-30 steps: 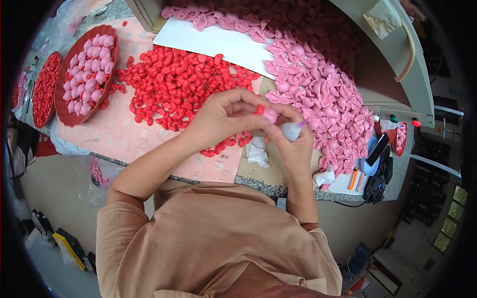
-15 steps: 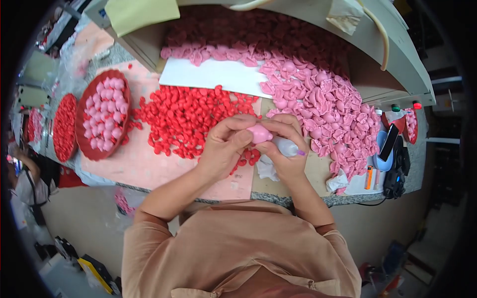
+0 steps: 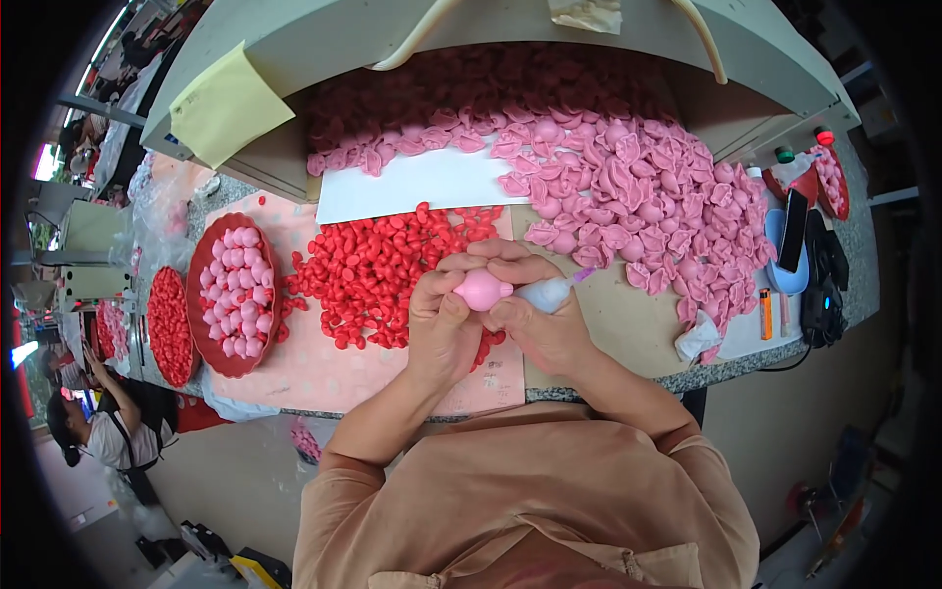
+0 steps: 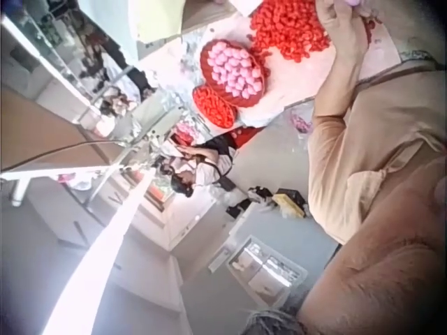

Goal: Assembling small pink and red plastic components at a factory workbench using an adhesive.

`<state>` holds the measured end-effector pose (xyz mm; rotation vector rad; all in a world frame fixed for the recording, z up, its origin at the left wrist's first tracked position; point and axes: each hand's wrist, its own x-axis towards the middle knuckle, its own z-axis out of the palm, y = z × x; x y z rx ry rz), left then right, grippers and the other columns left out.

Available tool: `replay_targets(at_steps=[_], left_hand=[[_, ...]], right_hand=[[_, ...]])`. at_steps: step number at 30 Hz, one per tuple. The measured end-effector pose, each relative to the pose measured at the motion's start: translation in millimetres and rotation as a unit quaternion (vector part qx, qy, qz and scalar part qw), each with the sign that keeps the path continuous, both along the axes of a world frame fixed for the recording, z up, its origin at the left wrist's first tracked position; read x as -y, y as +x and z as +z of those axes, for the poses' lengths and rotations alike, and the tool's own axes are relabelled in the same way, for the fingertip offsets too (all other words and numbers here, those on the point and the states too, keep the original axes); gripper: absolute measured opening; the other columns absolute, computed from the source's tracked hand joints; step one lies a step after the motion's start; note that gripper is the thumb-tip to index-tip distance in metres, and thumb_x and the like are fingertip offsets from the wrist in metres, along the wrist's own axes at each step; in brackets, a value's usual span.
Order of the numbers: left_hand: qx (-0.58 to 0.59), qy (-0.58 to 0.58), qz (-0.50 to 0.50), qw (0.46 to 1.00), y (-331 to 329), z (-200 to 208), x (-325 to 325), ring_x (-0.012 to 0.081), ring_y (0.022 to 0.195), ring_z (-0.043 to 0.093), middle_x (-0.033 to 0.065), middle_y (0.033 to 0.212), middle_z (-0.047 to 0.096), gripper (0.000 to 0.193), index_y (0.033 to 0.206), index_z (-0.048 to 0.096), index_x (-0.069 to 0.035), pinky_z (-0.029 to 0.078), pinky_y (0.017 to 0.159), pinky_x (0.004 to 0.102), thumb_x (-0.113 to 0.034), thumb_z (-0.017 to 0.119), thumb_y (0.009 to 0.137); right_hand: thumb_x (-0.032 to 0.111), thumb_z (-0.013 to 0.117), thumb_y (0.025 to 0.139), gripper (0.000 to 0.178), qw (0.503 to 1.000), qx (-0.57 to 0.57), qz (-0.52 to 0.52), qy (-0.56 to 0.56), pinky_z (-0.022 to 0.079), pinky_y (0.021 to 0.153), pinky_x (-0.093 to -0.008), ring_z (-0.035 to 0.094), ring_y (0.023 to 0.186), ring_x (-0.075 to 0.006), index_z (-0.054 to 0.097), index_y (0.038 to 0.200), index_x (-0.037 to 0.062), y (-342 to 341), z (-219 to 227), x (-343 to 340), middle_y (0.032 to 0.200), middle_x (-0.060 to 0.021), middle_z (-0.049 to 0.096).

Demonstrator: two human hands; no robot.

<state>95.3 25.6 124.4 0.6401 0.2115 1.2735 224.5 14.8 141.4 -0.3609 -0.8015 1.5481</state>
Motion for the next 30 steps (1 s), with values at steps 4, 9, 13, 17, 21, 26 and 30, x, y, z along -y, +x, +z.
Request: replay_targets(at_steps=[4,9,13,17,21,26,30], left_hand=[[-0.033,-0.031,0.003,0.999,16.1,-3.4,-0.7,0.0223,0.100,0.055,0.0083,0.118,0.051,0.018,0.106,0.061,-0.017,0.053,0.064,0.0272,-0.021,0.058,0.088],[-0.013,-0.079,-0.006,0.997,29.7,-16.1,0.8,0.0211,0.104,0.053,0.0053,0.119,0.050,0.019,0.107,0.060,-0.021,0.053,0.068,0.0285,-0.024,0.058,0.088],[-0.010,-0.078,-0.009,0.997,38.8,-15.1,2.9,0.0203,0.107,0.052,0.0040,0.120,0.050,0.018,0.107,0.060,-0.021,0.052,0.076,0.0310,-0.024,0.057,0.089],[-0.011,-0.092,-0.004,0.996,39.5,-9.0,3.3,0.0193,0.110,0.050,0.0032,0.121,0.051,0.018,0.107,0.059,-0.020,0.047,0.088,0.0337,-0.023,0.055,0.090],[-0.018,-0.101,0.007,0.995,38.8,-14.0,3.4,0.0183,0.113,0.048,0.0033,0.121,0.051,0.018,0.108,0.058,-0.017,0.041,0.096,0.0351,-0.022,0.054,0.091],[-0.010,-0.101,0.008,0.995,39.6,-12.1,2.7,0.0177,0.113,0.048,0.0035,0.121,0.052,0.019,0.108,0.058,-0.015,0.039,0.098,0.0352,-0.022,0.053,0.091],[-0.010,-0.094,0.015,0.995,41.7,-10.8,2.2,0.0175,0.112,0.048,0.0033,0.120,0.052,0.019,0.108,0.057,-0.014,0.040,0.097,0.0350,-0.022,0.053,0.091]], right_hand=[[0.002,0.060,0.085,0.029,0.999,-0.028,-0.015,0.011,0.046,0.071,-0.0257,0.051,0.105,-0.0167,0.060,0.112,0.0104,11.9,-4.3,-2.8,0.130,-0.0111,0.042],[0.001,0.058,0.086,0.027,1.000,-0.014,-0.022,0.014,0.046,0.070,-0.0256,0.051,0.105,-0.0168,0.060,0.112,0.0098,28.4,-16.2,-4.2,0.129,-0.0108,0.044],[0.000,0.058,0.086,0.026,1.000,-0.020,-0.017,0.004,0.046,0.079,-0.0279,0.049,0.109,-0.0177,0.060,0.110,0.0096,35.3,-15.8,-2.7,0.127,-0.0106,0.044],[-0.001,0.058,0.085,0.025,0.999,0.002,-0.049,0.008,0.040,0.096,-0.0328,0.046,0.116,-0.0190,0.061,0.108,0.0090,32.3,-18.8,-2.1,0.126,-0.0103,0.046],[-0.001,0.058,0.085,0.025,0.999,-0.004,-0.051,-0.011,0.038,0.099,-0.0337,0.046,0.116,-0.0191,0.061,0.108,0.0083,32.1,-19.7,0.0,0.125,-0.0102,0.046],[-0.001,0.059,0.084,0.025,0.999,-0.012,-0.048,-0.023,0.038,0.099,-0.0337,0.046,0.116,-0.0189,0.061,0.108,0.0083,31.1,-19.0,0.0,0.125,-0.0100,0.046],[-0.001,0.059,0.084,0.025,0.998,-0.016,-0.049,-0.028,0.038,0.099,-0.0338,0.046,0.116,-0.0189,0.061,0.107,0.0084,31.6,-20.5,-0.8,0.124,-0.0098,0.047]])
